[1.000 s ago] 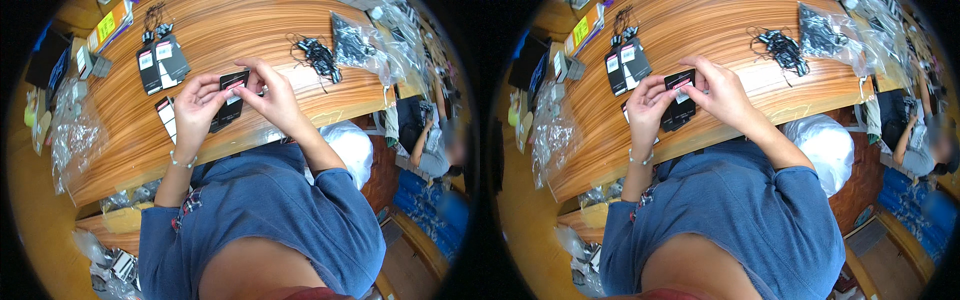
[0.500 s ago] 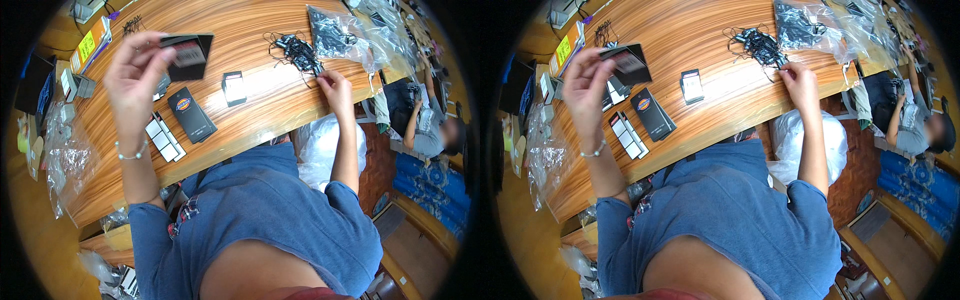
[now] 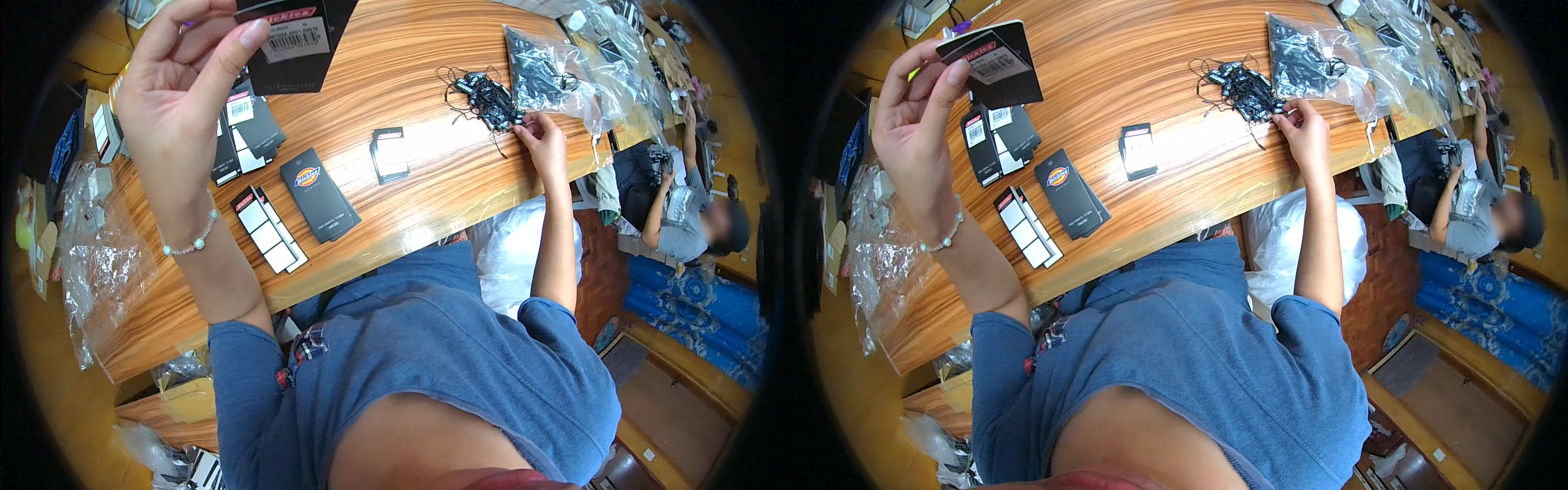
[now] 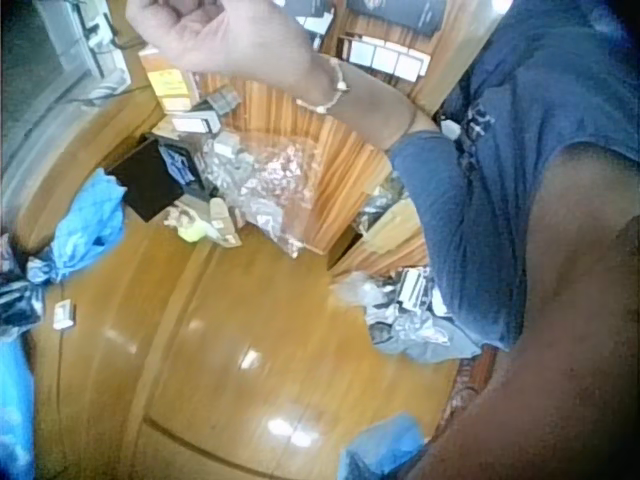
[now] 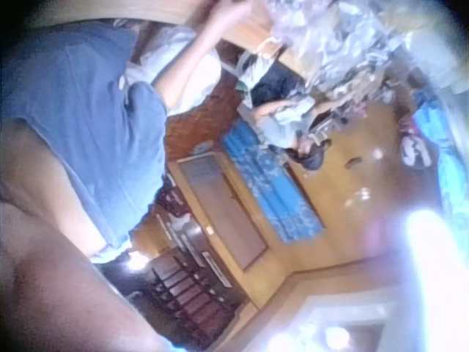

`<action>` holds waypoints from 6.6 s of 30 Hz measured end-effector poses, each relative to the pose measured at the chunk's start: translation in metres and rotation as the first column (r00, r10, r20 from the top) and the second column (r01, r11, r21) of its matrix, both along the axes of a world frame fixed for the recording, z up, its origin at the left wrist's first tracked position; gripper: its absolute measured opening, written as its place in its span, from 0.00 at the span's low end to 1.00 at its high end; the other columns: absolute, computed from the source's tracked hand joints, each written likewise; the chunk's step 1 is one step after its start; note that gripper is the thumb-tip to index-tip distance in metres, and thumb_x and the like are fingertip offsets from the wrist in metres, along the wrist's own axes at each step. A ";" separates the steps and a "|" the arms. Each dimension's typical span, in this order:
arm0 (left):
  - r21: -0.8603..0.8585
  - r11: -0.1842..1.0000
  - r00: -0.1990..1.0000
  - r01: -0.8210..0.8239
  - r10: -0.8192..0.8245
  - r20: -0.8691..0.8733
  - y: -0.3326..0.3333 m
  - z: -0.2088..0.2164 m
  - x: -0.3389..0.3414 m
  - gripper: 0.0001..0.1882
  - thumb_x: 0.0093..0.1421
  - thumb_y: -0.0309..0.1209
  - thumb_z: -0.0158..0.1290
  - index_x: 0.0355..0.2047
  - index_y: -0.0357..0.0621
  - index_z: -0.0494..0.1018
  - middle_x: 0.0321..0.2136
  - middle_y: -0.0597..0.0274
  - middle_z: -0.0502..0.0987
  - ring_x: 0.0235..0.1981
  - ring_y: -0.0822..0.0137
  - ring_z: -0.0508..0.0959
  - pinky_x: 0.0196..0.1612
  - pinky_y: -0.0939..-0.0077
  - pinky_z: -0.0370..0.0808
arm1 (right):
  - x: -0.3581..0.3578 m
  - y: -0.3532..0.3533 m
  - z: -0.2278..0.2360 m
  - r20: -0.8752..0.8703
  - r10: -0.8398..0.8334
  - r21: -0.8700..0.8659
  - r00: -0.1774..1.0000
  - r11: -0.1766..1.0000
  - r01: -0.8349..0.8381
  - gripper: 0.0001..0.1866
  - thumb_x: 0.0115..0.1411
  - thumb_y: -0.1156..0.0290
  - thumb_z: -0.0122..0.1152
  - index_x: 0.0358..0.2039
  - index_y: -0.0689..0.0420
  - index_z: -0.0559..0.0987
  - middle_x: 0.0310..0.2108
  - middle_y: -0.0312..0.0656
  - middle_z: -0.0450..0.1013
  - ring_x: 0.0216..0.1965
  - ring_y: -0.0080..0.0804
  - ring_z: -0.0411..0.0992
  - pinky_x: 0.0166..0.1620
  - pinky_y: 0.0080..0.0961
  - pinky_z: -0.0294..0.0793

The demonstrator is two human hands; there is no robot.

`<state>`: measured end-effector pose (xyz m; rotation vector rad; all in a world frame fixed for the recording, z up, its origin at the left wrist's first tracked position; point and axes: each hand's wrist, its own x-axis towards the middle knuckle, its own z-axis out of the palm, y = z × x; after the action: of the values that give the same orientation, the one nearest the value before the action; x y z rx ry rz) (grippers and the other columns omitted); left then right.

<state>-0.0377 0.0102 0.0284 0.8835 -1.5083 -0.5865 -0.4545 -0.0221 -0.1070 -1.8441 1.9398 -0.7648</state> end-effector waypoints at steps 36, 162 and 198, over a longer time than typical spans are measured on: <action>0.382 0.867 0.947 0.320 -0.297 -0.118 -0.023 -0.016 -0.026 0.08 0.54 0.23 0.51 0.35 0.36 0.73 0.34 0.62 0.76 0.35 0.74 0.75 0.41 0.80 0.72 | 0.209 -0.044 0.154 0.271 0.792 -0.178 0.547 0.600 -0.780 0.05 0.56 0.74 0.53 0.33 0.60 0.71 0.17 0.34 0.66 0.23 0.19 0.65 0.27 0.16 0.66; 0.084 0.975 0.957 -0.207 0.184 0.222 -0.051 -0.044 0.003 0.15 0.51 0.25 0.55 0.42 0.39 0.73 0.33 0.61 0.76 0.35 0.73 0.76 0.41 0.83 0.73 | 0.253 -0.105 0.116 0.855 0.457 -0.518 -0.243 0.754 -0.404 0.06 0.59 0.73 0.50 0.36 0.58 0.67 0.26 0.37 0.66 0.31 0.25 0.66 0.40 0.26 0.70; 0.647 0.654 0.920 -0.392 0.276 0.279 0.076 -0.046 0.041 0.13 0.54 0.22 0.53 0.39 0.36 0.67 0.25 0.66 0.74 0.22 0.81 0.71 0.25 0.88 0.68 | 0.271 -0.062 0.136 0.744 0.664 -0.499 0.068 0.621 -0.604 0.09 0.56 0.81 0.44 0.39 0.59 0.63 0.17 0.29 0.60 0.18 0.13 0.56 0.20 0.09 0.53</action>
<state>0.0036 0.0862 -0.0171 1.7983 -1.1949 -0.8380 -0.1831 -0.0845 0.0292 -1.4819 0.2701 -1.1242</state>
